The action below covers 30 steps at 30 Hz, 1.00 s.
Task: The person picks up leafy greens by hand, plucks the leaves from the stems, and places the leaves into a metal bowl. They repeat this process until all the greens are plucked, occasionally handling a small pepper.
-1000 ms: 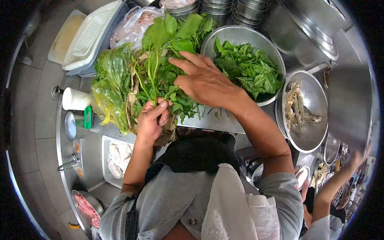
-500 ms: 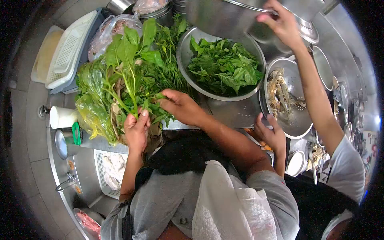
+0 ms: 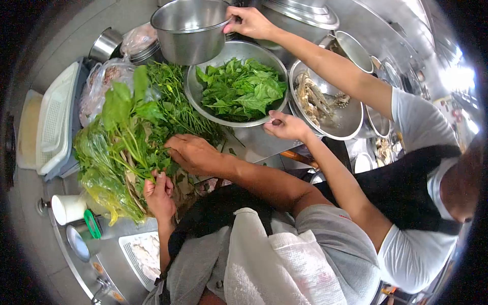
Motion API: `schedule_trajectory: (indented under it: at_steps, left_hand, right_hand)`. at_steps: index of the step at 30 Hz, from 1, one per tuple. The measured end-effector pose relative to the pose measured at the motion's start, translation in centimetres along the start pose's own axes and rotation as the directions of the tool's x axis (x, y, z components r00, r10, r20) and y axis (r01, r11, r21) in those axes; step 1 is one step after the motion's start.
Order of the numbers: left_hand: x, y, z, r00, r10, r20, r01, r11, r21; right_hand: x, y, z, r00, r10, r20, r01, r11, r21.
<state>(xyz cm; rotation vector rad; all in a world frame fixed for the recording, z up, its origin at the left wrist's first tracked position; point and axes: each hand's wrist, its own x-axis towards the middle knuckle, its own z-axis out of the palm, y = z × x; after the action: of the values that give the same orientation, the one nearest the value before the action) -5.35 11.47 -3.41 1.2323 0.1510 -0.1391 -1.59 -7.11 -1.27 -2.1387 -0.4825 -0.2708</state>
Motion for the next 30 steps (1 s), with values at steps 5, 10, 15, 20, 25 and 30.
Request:
schedule_trajectory:
  at_steps: [5,10,15,20,25,30]
  left_hand:
    - [1.0,0.5,-1.7,0.999,-0.022,0.036,0.026,0.993,-0.116]
    - [0.6,0.6,-1.8,0.991,-0.019,0.132,0.027,0.998,-0.058]
    - [-0.5,2.4,0.4,0.974,-0.002,0.226,-0.014,0.998,0.067]
    - [0.2,4.3,1.6,0.974,-0.067,0.216,0.055,0.997,0.063]
    - [1.5,4.5,0.7,0.973,-0.126,0.193,0.132,0.991,-0.018]
    - [2.4,4.4,0.7,0.962,-0.102,0.254,0.118,0.992,-0.049]
  right_hand:
    - [0.4,-2.1,-0.8,0.956,0.223,0.191,-0.255,0.954,0.158]
    - [1.1,-4.0,-3.9,0.908,0.361,0.211,-0.410,0.865,0.287]
    - [0.0,-5.0,-6.3,1.000,-0.022,0.023,0.029,0.926,-0.377]
    - [-0.2,-2.7,-8.2,0.995,0.037,-0.096,-0.087,0.799,-0.595]
    - [-2.5,2.2,-13.9,0.875,0.400,-0.273,-0.485,0.710,-0.510]
    - [-2.7,-0.6,-15.2,0.885,0.439,-0.155,-0.407,0.569,-0.715]
